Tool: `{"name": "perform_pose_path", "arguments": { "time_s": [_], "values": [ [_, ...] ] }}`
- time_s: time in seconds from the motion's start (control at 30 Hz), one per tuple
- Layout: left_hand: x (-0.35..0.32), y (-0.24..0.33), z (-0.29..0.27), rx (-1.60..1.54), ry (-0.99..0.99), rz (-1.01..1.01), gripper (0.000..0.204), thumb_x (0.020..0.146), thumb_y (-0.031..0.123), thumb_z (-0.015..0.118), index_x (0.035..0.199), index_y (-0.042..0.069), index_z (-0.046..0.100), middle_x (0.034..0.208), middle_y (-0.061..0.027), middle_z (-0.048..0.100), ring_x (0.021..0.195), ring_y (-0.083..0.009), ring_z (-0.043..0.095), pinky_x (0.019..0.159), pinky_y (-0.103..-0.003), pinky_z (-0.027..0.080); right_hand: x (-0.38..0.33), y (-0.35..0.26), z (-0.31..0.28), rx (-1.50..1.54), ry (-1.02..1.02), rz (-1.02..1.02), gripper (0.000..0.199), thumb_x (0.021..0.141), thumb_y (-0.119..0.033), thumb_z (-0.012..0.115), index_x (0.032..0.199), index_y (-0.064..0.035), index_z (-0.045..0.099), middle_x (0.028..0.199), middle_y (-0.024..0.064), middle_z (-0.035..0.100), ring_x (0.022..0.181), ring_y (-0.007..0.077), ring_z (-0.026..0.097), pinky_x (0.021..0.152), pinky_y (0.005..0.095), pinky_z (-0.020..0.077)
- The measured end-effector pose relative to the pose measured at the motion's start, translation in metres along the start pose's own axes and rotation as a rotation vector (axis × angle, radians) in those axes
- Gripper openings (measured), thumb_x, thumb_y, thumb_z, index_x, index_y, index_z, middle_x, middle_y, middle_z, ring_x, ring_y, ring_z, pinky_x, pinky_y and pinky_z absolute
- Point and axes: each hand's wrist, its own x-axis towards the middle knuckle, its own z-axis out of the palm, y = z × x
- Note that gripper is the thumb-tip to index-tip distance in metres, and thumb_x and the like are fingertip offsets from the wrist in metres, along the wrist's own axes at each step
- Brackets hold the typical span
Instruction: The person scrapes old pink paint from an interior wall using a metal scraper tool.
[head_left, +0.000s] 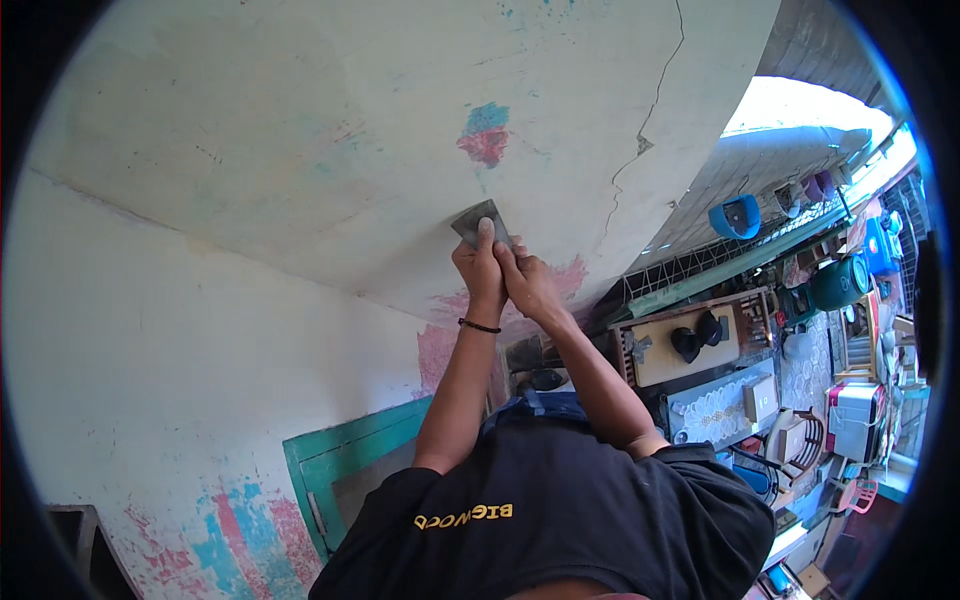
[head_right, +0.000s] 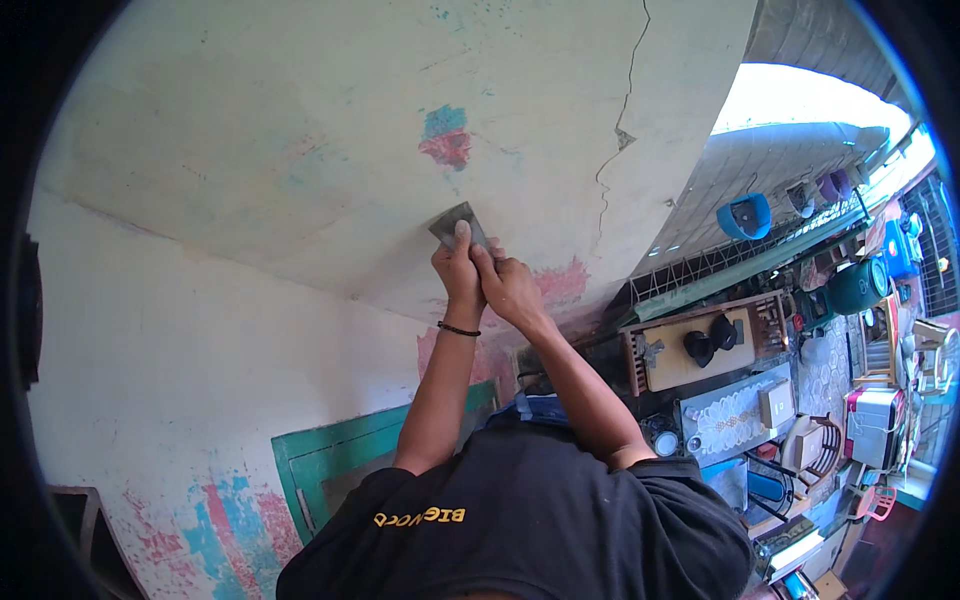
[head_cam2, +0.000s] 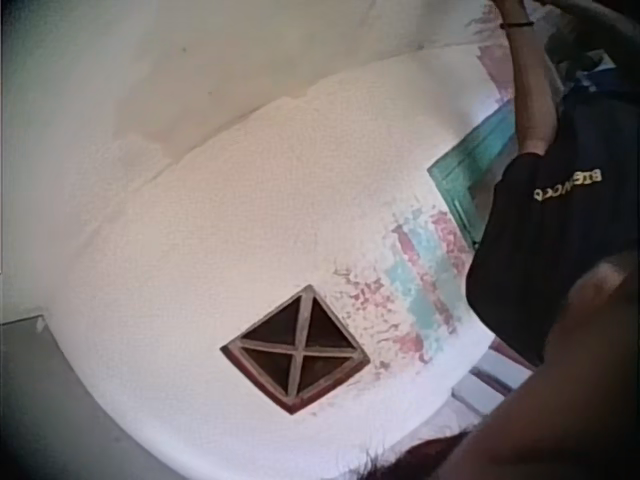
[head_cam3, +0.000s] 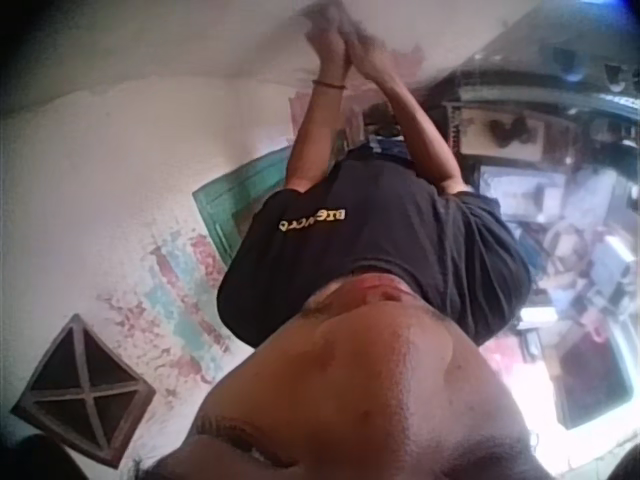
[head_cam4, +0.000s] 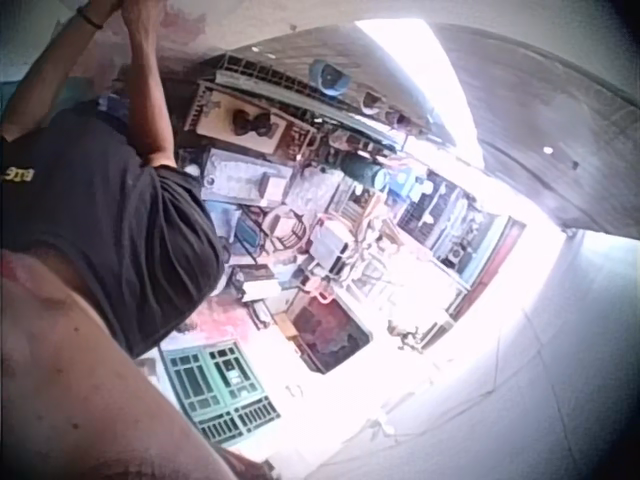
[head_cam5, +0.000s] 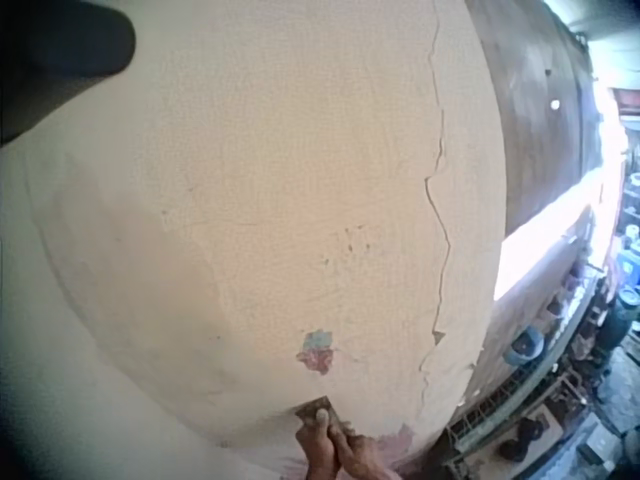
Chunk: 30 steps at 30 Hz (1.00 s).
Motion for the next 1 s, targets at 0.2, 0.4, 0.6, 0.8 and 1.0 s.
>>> {"name": "perform_pose_path", "arguments": {
  "time_s": [0.2,0.4,0.6,0.8,1.0],
  "values": [
    [0.001,-0.002,-0.004,0.007,0.032,-0.037,0.029,0.101,0.028,0.064,0.090,0.001,0.062,0.071,-0.0091,0.065,0.055,-0.0187,0.062,0.050,-0.031,0.053,-0.008,-0.019,-0.013,0.153,-0.192,0.284,0.076,0.100,-0.061,0.044,0.090,0.0098,0.070,0.076,0.0332,0.066,0.083,0.0485,0.069,0.075,0.0528,0.0534],
    [0.009,0.013,0.011,0.018,0.028,0.050,0.031,0.100,0.029,0.066,0.088,0.000,0.063,0.069,-0.0108,0.066,0.053,-0.0184,0.063,0.048,-0.032,0.053,0.009,-0.009,-0.002,-0.025,0.016,0.013,0.080,0.099,-0.062,0.045,0.078,0.0107,0.069,0.073,0.0343,0.065,0.081,0.0476,0.069,0.074,0.0527,0.0527],
    [0.004,0.002,0.004,-0.001,-0.011,0.008,0.031,0.101,0.030,0.064,0.091,0.001,0.062,0.073,-0.0100,0.066,0.054,-0.0189,0.061,0.050,-0.032,0.053,0.008,0.007,0.004,-0.002,0.043,0.013,0.080,0.099,-0.062,0.045,0.074,0.0097,0.070,0.070,0.0335,0.064,0.079,0.0483,0.069,0.073,0.0513,0.0529],
    [0.008,0.025,0.015,0.036,-0.015,0.068,0.031,0.100,0.029,0.067,0.090,-0.001,0.063,0.072,-0.0111,0.067,0.055,-0.0187,0.064,0.049,-0.032,0.053,0.007,-0.025,-0.010,0.103,-0.019,0.030,0.080,0.099,-0.062,0.044,0.078,0.0102,0.071,0.074,0.0352,0.065,0.084,0.0506,0.068,0.076,0.0522,0.0530],
    [0.011,0.006,0.007,0.040,0.036,0.046,0.031,0.100,0.029,0.066,0.088,0.001,0.063,0.070,-0.0102,0.066,0.055,-0.0195,0.063,0.049,-0.033,0.054,0.004,-0.014,-0.007,-0.042,0.039,0.033,0.078,0.099,-0.061,0.045,0.080,0.0099,0.071,0.078,0.0362,0.065,0.087,0.0507,0.068,0.077,0.0524,0.0529]
  ]
}}
